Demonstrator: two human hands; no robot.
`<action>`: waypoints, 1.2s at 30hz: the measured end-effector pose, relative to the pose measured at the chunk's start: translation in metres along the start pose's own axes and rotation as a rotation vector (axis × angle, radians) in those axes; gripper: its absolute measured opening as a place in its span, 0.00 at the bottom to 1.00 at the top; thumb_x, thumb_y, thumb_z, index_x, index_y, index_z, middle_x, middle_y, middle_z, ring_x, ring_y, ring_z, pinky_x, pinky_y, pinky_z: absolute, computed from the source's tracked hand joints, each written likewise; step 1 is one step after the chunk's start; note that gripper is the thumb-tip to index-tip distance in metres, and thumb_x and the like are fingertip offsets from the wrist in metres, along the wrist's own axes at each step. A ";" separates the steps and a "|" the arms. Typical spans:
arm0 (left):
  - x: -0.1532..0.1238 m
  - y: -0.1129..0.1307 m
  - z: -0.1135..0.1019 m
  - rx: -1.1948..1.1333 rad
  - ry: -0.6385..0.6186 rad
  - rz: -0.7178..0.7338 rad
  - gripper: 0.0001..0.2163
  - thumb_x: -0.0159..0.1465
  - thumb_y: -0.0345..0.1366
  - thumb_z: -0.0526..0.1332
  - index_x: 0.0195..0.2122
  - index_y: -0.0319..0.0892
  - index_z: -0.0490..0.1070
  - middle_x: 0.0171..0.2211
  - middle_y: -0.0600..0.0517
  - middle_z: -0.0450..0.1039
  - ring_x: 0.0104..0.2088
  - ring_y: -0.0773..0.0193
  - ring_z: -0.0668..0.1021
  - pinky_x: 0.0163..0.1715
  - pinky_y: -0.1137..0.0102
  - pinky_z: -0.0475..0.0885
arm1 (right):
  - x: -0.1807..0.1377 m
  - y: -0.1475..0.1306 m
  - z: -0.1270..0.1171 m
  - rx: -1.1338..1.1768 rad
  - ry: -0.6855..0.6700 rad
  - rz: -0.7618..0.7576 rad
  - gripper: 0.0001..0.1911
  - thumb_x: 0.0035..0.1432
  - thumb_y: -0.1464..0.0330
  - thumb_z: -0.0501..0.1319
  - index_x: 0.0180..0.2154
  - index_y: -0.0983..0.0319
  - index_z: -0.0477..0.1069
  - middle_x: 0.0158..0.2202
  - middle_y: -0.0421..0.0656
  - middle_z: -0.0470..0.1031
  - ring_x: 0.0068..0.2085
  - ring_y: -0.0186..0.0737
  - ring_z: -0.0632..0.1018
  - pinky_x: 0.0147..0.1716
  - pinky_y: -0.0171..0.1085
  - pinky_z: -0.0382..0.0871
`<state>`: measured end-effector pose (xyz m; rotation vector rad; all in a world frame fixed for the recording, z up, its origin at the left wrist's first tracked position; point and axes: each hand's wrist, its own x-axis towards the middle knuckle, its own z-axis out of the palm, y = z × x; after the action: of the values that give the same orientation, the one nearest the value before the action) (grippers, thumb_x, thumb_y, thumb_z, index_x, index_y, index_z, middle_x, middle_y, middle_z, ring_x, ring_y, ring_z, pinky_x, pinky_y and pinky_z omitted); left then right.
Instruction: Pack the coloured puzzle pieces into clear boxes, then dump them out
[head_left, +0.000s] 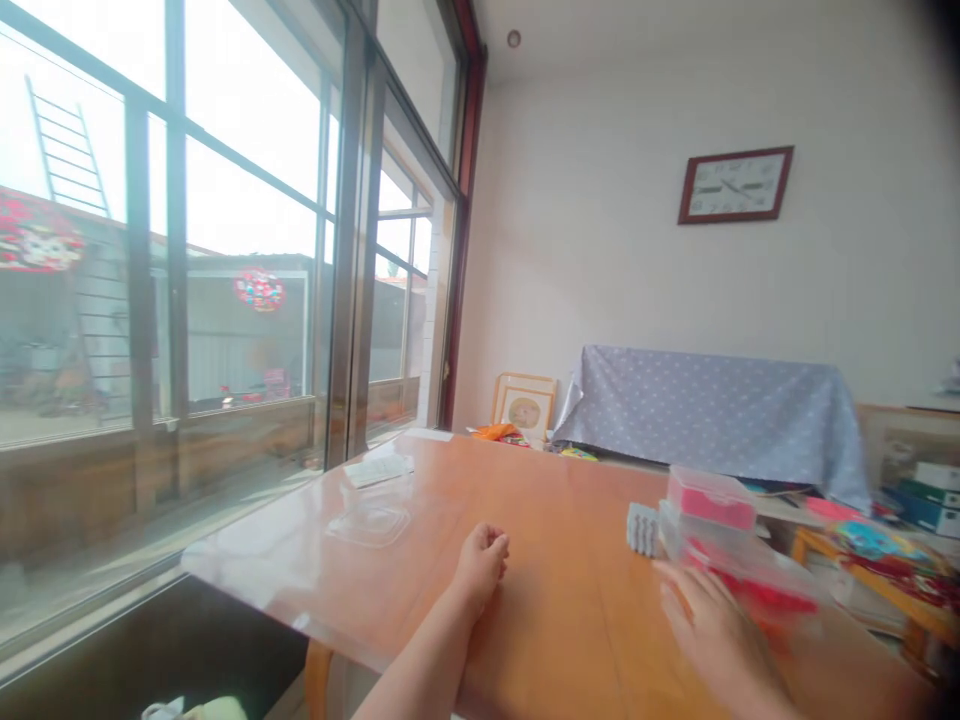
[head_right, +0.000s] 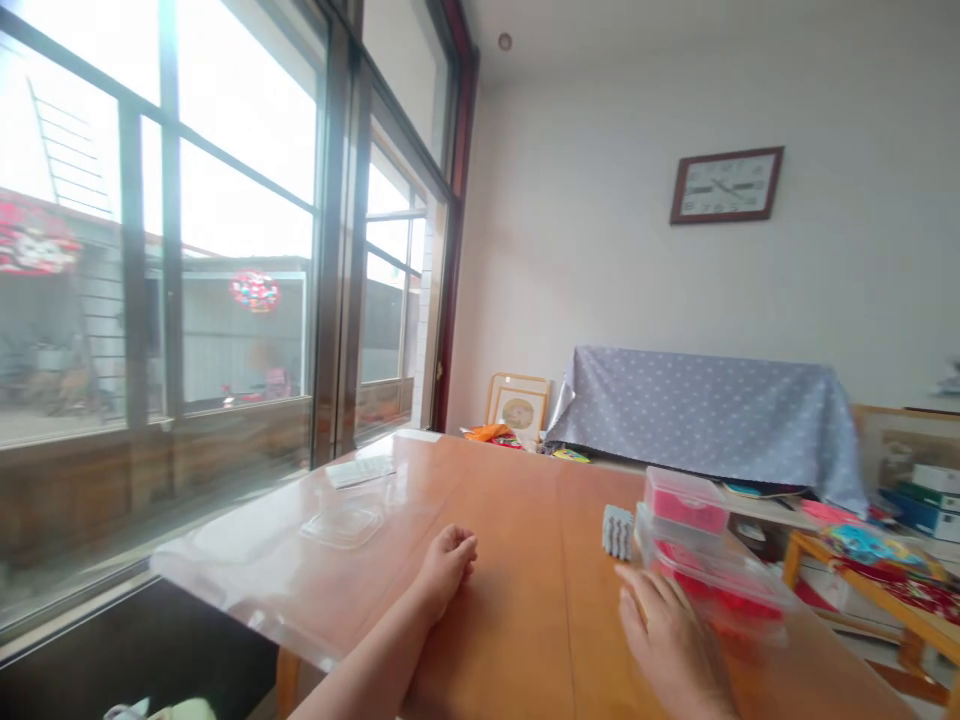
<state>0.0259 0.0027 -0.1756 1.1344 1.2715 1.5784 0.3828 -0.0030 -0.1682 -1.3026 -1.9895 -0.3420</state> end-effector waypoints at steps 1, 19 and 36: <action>0.001 -0.002 0.000 0.002 0.004 -0.003 0.17 0.57 0.50 0.64 0.34 0.42 0.65 0.23 0.56 0.68 0.19 0.71 0.70 0.19 0.75 0.61 | -0.002 -0.013 0.012 0.056 -0.056 0.022 0.20 0.65 0.60 0.50 0.51 0.58 0.74 0.50 0.50 0.78 0.51 0.50 0.76 0.53 0.47 0.67; -0.003 0.024 -0.061 0.688 0.312 0.035 0.12 0.63 0.38 0.57 0.46 0.41 0.70 0.53 0.40 0.71 0.58 0.49 0.70 0.58 0.57 0.61 | -0.003 -0.060 0.085 0.143 -0.319 0.110 0.18 0.64 0.60 0.47 0.31 0.55 0.72 0.32 0.44 0.77 0.34 0.44 0.78 0.34 0.39 0.64; -0.010 0.033 -0.129 1.293 0.183 -0.175 0.37 0.62 0.57 0.55 0.66 0.36 0.59 0.70 0.34 0.51 0.70 0.32 0.48 0.64 0.43 0.45 | -0.006 -0.046 0.097 0.096 -0.347 0.098 0.16 0.64 0.58 0.50 0.32 0.52 0.74 0.31 0.43 0.77 0.32 0.44 0.78 0.30 0.39 0.60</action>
<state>-0.0967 -0.0481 -0.1565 1.5182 2.5580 0.5993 0.3026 0.0275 -0.2331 -1.4689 -2.1830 0.0306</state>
